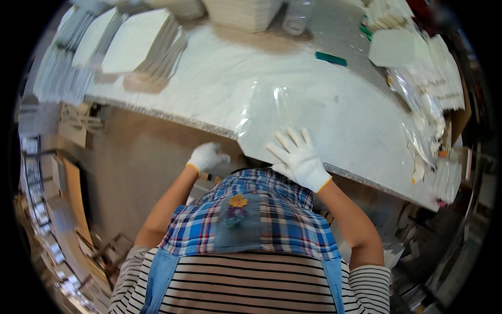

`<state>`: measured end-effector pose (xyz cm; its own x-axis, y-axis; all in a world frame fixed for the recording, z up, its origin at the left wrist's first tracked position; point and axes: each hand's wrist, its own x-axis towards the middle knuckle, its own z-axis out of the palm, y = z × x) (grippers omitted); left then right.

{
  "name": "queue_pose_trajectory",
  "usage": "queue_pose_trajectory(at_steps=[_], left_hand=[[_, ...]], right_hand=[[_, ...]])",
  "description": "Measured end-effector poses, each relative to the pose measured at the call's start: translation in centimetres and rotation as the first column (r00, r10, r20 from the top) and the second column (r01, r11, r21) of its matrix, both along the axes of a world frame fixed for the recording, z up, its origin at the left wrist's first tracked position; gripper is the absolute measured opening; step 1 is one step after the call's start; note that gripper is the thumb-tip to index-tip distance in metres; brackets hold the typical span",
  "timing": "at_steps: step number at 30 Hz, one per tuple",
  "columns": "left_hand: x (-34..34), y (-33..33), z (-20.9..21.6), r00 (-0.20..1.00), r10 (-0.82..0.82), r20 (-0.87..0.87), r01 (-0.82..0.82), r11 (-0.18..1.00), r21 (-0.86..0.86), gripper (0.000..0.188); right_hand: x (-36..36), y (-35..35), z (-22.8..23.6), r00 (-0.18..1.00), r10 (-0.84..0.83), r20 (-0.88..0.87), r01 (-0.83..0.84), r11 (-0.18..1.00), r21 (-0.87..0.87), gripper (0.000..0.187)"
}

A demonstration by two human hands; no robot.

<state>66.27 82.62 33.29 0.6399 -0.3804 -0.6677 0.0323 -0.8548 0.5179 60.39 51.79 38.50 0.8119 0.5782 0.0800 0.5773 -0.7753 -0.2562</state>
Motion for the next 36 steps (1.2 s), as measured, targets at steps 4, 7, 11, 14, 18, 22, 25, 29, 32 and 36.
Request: queue_pose_trajectory(at_steps=[4,7,11,14,18,22,25,29,32,36], left_hand=[[2.8,1.2,-5.4,0.995,0.02,-0.097,-0.025,0.998,-0.053,0.082],[3.0,-1.3,-4.6,0.952,0.045,-0.301,-0.098,0.982,-0.163,0.095],[2.2,-2.6,-6.6,0.928,-0.072,-0.365,-0.048,0.95,-0.308,0.107],[0.6,-3.0,-7.1,0.906,-0.134,-0.402,-0.057,0.902,-0.428,0.083],[-3.1,-2.9,-8.5,0.924,-0.104,-0.369,-0.153,0.782,-0.605,0.035],[-4.7,-2.2,-6.7,0.877,-0.131,-0.462,-0.194,0.784,-0.59,0.019],[-5.4,-1.5,-4.7,0.869,-0.203,-0.451,-0.172,0.73,-0.661,0.019],[-6.5,-0.9,-2.0,0.795,-0.194,-0.575,-0.327,0.661,-0.676,0.018],[-6.4,-1.1,2.5,0.734,-0.147,-0.663,-0.436,0.646,-0.626,0.019],[-7.2,-1.3,3.0,0.689,-0.195,-0.698,-0.566,0.457,-0.686,0.022]], right_hand=[[0.0,-0.3,0.0,0.997,0.071,-0.017,-0.072,0.993,-0.095,0.068],[-0.1,-0.6,0.6,0.992,0.108,-0.061,-0.115,0.984,-0.137,0.071],[-0.2,-0.9,1.3,0.982,0.142,-0.128,-0.164,0.97,-0.179,0.079],[-0.5,-1.2,1.8,0.977,0.14,-0.159,-0.169,0.968,-0.184,0.083],[-0.6,-1.4,1.9,0.978,0.17,-0.123,-0.191,0.965,-0.18,0.082],[-1.0,-2.2,0.9,0.982,0.184,-0.036,-0.188,0.968,-0.165,0.078],[-1.5,-2.2,0.7,0.986,0.165,0.027,-0.159,0.977,-0.145,0.07],[-2.0,-2.4,0.2,0.977,0.153,0.15,-0.136,0.984,-0.117,0.049],[-2.3,-2.9,-0.1,0.975,0.144,0.171,-0.125,0.985,-0.121,0.038],[-2.6,-3.0,-0.6,0.968,0.12,0.219,-0.11,0.992,-0.059,0.038]])
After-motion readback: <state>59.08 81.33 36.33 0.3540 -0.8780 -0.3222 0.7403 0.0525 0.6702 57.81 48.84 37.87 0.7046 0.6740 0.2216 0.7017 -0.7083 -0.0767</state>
